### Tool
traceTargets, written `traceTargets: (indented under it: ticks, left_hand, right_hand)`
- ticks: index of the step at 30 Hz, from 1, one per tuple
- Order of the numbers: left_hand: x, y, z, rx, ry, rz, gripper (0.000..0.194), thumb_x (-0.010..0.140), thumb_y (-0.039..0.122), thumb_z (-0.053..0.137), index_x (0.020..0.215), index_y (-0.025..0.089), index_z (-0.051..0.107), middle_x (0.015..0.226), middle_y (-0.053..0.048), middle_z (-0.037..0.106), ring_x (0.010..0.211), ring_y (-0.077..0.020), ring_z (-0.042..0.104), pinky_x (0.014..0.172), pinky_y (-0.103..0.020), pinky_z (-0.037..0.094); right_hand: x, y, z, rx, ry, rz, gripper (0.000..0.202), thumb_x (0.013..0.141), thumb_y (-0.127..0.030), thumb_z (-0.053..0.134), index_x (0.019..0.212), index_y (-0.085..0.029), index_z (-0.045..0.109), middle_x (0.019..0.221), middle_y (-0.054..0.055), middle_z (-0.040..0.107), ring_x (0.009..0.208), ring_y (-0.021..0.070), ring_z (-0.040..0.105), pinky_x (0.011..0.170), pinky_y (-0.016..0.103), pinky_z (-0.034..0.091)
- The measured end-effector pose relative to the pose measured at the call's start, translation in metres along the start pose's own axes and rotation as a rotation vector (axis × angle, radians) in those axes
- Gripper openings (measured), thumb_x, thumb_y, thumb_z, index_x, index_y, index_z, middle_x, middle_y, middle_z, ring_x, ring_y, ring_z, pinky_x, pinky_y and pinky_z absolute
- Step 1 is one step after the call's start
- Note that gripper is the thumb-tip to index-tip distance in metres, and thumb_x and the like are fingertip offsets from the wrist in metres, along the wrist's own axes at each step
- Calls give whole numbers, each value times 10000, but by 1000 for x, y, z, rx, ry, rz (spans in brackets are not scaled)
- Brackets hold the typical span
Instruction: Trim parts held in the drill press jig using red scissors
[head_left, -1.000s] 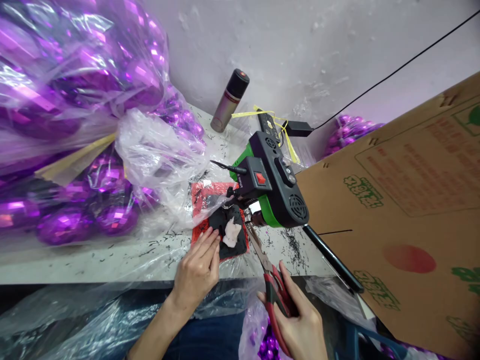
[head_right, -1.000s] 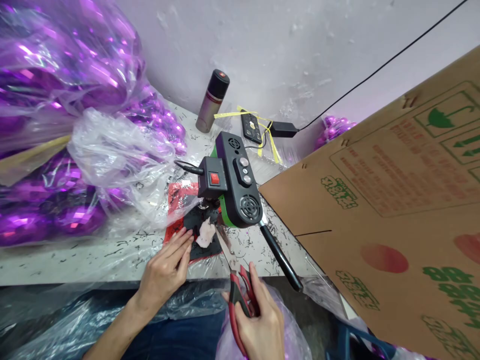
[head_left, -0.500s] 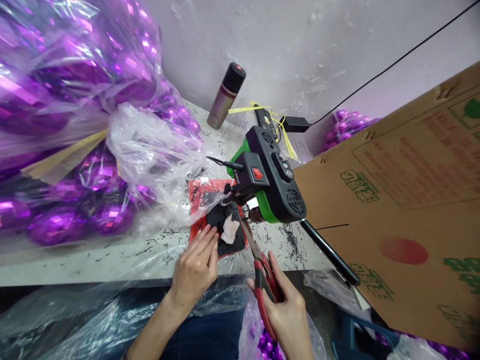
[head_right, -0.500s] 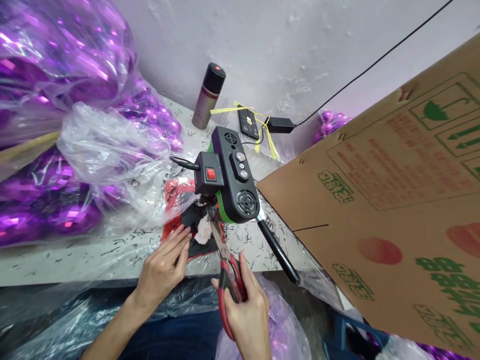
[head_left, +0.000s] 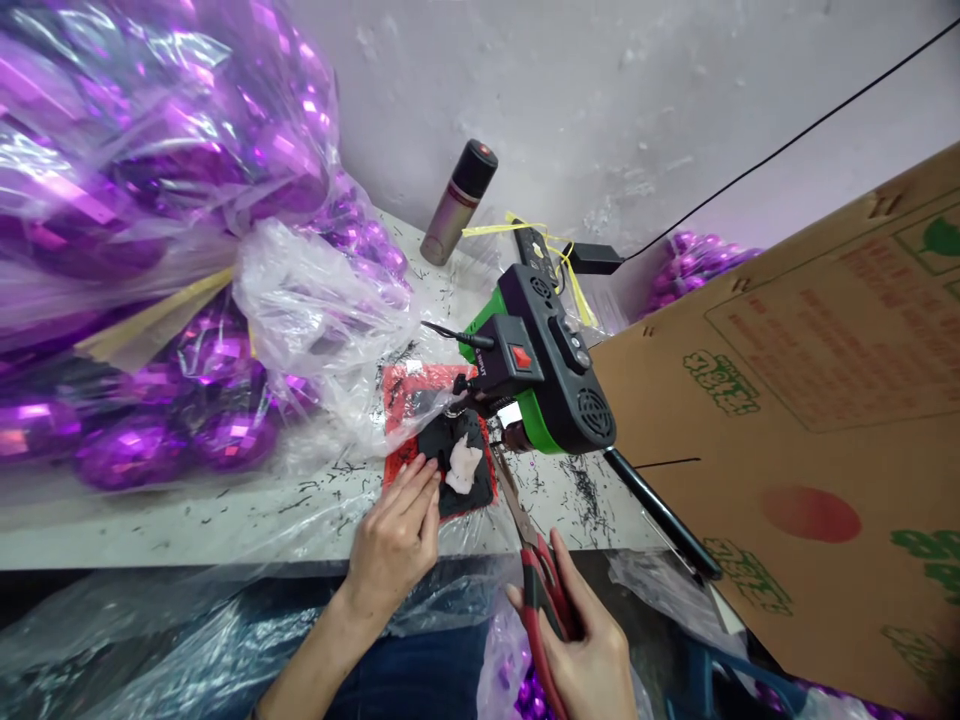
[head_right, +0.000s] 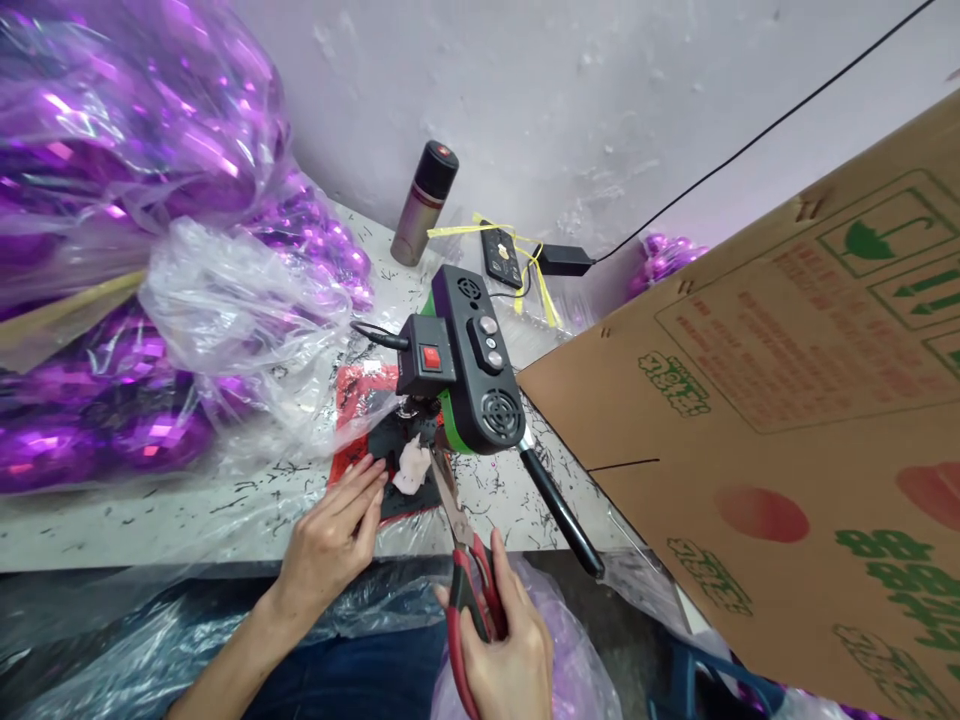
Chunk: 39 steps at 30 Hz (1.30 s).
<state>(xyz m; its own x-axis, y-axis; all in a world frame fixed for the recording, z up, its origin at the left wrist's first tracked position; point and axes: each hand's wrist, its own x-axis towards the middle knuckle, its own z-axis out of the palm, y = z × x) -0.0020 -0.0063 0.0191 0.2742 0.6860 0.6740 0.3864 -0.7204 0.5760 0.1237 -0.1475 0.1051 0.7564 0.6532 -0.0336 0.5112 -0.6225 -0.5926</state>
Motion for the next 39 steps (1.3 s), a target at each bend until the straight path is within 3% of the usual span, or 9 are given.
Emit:
traceTargets:
  ticks: [4,9,14,33,39]
  left_hand:
    - [0,0,0,3,2,-6,252,878,50,531,1076,109,676,1120,-109,721,1107,-241,661,950,-368,573]
    - [0,1,1,2,2,-1,239,888,54,525,1068,100,675,1110,-106,725,1101,-236,665,944,-361,574]
    - [0,0,1,4,13,-10,226,891,62,535,1068,88,674,1104,-110,726,1098,-239,666,948,-368,572]
    - [1,1,1,15,20,-2,229,901,72,527,1075,108,671,1099,-101,728,1091,-239,670,938,-370,581]
    - [1,1,2,-2,24,-15,234,897,71,531,1080,110,671,1104,-103,726,1099,-241,666,938,-376,584]
  right_hand:
    - [2,1,1,21,-62,-25,788,721,-512,706,1389,-135,526,1264,111,668,1119,289,666,968,367,532]
    - [3,4,-1,7,-10,-14,750,720,-520,710,1355,-149,566,1237,101,684,1116,295,666,929,357,556]
    - [9,1,-2,31,-58,-47,775,704,-499,724,1366,-133,553,1215,117,692,1075,295,687,905,357,569]
    - [10,0,4,37,-44,-102,736,733,-480,715,1360,-129,556,1210,116,693,1060,286,695,880,351,582]
    - [9,6,-4,-46,-151,-135,695,755,-383,690,1388,-148,526,1236,95,686,1060,254,698,905,318,568]
